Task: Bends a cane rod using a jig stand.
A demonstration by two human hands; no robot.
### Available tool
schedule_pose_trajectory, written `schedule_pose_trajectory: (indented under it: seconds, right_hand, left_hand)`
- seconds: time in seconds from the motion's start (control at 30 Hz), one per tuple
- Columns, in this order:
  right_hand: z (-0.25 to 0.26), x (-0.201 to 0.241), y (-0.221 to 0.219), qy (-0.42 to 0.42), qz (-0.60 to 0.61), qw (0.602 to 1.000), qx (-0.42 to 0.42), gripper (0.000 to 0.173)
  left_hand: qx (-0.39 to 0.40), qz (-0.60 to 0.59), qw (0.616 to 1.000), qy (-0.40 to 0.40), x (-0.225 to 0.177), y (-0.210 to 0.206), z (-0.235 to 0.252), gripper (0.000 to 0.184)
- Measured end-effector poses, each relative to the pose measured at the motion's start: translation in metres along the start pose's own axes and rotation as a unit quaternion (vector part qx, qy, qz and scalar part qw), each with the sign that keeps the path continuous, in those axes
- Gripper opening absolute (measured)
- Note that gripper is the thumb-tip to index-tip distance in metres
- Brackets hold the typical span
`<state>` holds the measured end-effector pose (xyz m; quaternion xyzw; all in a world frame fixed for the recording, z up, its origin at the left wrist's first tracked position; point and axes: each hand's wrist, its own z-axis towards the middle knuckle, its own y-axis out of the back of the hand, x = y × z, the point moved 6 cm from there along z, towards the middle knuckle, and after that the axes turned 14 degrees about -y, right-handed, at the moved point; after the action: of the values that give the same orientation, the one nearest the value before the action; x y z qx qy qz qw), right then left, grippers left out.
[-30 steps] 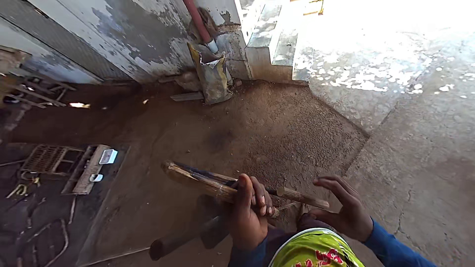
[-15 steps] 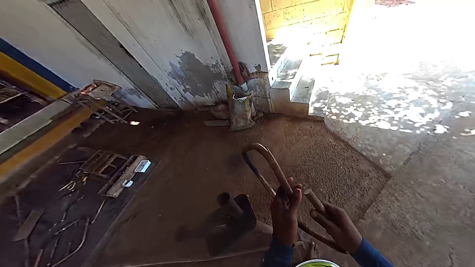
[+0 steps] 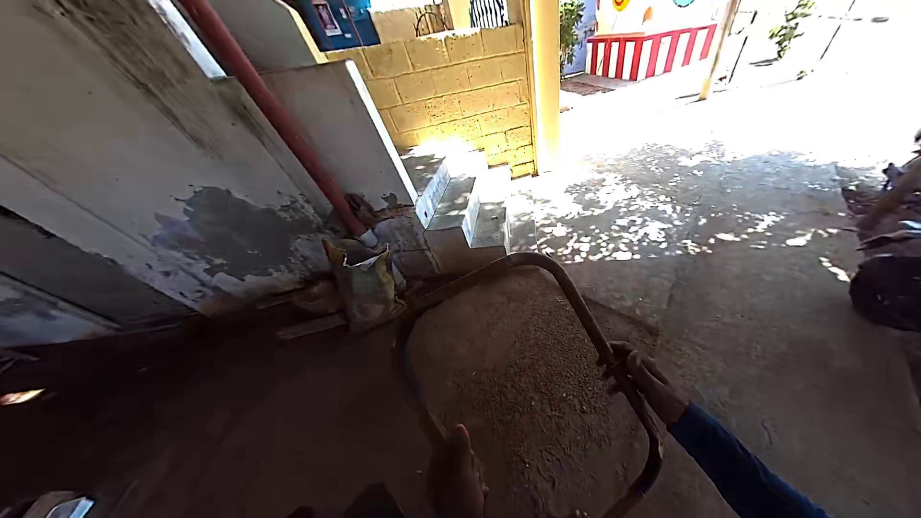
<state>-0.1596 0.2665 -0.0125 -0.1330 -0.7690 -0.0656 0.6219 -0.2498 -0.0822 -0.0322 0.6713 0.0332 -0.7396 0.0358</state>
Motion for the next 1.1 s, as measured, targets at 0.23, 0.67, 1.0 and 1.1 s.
schedule_pose_trajectory:
  seconds: [0.23,0.67,1.0,1.1]
  right_hand:
    - [-0.006,-0.021,-0.006,-0.021,-0.085,0.996,0.018,0.058]
    - [-0.039,-0.039,-0.03,-0.032,-0.147,0.987,0.046,0.037]
    - [-0.072,-0.047,-0.022,-0.042,-0.208,0.975,0.061,0.034]
    - [-0.065,-0.046,-0.016,-0.028,-0.162,0.98,0.11,0.037]
  left_hand:
    - [0.02,0.029,0.999,0.013,0.05,0.019,-0.038,0.049]
    - [-0.064,0.035,0.997,0.031,0.07,0.061,-0.128,0.052]
    - [-0.087,0.057,0.993,0.052,0.071,0.07,-0.193,0.055]
    - [-0.096,0.07,0.992,0.049,0.065,0.061,-0.192,0.051]
